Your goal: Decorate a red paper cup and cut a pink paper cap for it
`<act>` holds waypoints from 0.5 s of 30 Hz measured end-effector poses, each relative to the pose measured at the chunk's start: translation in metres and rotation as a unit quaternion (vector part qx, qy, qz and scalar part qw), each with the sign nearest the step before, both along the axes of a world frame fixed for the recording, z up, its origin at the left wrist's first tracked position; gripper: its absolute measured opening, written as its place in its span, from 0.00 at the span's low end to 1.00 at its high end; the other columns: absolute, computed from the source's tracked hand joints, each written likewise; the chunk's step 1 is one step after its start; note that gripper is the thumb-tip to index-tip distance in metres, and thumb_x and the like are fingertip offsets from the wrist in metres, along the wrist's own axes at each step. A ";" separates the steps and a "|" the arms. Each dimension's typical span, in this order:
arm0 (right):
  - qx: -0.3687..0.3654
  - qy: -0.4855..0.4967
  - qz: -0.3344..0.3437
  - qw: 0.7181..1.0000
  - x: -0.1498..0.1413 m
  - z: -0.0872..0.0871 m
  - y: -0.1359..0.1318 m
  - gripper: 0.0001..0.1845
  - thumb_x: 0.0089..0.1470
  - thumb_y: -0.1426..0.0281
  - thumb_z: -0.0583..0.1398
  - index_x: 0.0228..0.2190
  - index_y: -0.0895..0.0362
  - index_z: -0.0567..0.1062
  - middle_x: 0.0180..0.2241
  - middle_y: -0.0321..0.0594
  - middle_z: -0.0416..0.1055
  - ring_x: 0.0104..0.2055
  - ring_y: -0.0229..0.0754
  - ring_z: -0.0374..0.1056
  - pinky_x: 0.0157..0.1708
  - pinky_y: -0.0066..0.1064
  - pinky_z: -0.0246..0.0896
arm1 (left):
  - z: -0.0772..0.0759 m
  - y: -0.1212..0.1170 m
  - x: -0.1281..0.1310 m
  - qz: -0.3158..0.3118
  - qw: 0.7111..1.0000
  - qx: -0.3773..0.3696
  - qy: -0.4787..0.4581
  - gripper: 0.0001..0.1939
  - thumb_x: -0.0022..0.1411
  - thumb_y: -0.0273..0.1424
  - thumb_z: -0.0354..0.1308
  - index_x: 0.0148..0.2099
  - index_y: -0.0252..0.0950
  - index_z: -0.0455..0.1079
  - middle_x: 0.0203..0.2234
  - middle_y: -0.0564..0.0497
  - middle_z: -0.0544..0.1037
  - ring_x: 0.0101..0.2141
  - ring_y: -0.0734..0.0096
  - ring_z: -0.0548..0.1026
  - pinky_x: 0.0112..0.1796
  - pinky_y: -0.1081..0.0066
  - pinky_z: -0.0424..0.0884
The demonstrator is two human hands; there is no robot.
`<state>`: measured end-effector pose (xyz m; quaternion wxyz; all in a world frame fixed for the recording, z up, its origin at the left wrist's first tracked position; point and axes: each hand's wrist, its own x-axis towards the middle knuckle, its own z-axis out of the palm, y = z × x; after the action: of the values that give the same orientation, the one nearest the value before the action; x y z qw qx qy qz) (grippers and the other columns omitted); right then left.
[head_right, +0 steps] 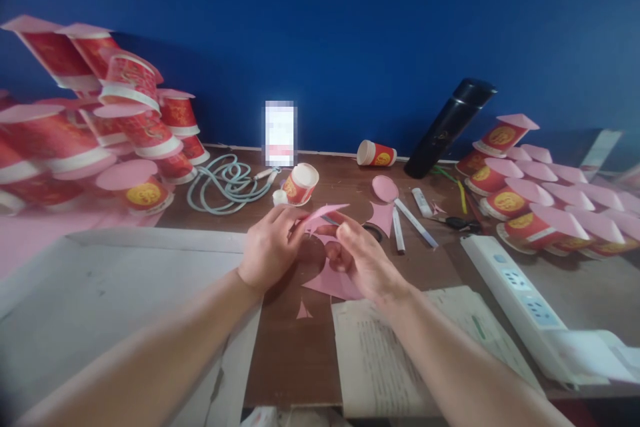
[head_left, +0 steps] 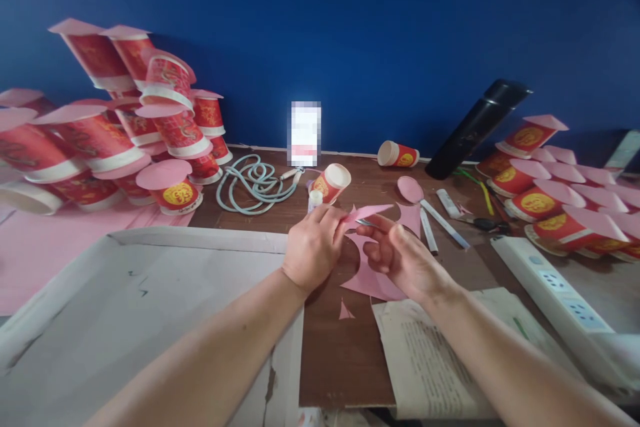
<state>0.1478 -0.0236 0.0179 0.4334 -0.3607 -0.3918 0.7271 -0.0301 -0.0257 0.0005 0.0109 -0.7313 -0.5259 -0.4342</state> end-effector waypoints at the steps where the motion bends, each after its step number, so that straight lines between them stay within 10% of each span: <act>1: -0.009 0.010 -0.011 1.000 0.000 0.001 0.001 0.25 0.46 0.49 0.66 0.43 0.50 0.77 0.38 0.38 0.73 0.25 0.31 0.58 0.18 0.24 0.47 | 0.000 0.000 -0.001 -0.005 1.000 0.011 0.014 0.08 0.68 0.31 0.51 0.42 0.39 0.71 0.37 0.51 0.77 0.37 0.70 0.74 0.37 0.72 0.68; 9: -0.003 -0.106 -0.132 0.986 0.005 -0.002 0.009 0.23 0.45 0.63 0.69 0.45 0.48 0.77 0.39 0.36 0.75 0.36 0.39 0.69 0.30 0.28 0.65 | -0.001 0.001 0.001 -0.057 0.998 0.031 -0.012 0.11 0.65 0.24 0.50 0.45 0.37 0.71 0.40 0.47 0.77 0.43 0.66 0.72 0.46 0.65 0.69; 12: 0.042 -0.116 -0.125 0.984 0.009 0.001 0.009 0.28 0.45 0.65 0.69 0.50 0.45 0.74 0.42 0.35 0.76 0.41 0.42 0.70 0.39 0.33 0.66 | 0.001 0.003 0.002 -0.046 0.988 -0.060 -0.135 0.11 0.64 0.25 0.51 0.46 0.36 0.72 0.42 0.45 0.77 0.44 0.65 0.74 0.46 0.65 0.70; 15: 0.055 -0.115 -0.106 0.986 0.014 0.004 0.009 0.31 0.46 0.66 0.68 0.54 0.44 0.71 0.44 0.35 0.75 0.42 0.43 0.70 0.41 0.36 0.65 | 0.006 0.004 0.004 -0.068 0.920 -0.238 -0.304 0.11 0.64 0.32 0.53 0.45 0.36 0.73 0.40 0.46 0.79 0.38 0.66 0.77 0.40 0.66 0.73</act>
<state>0.1615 -0.0149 0.0220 0.4790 -0.4567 -0.4381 0.6083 -0.0259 -0.0217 0.0063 -0.3537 -0.5789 -0.5407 -0.4975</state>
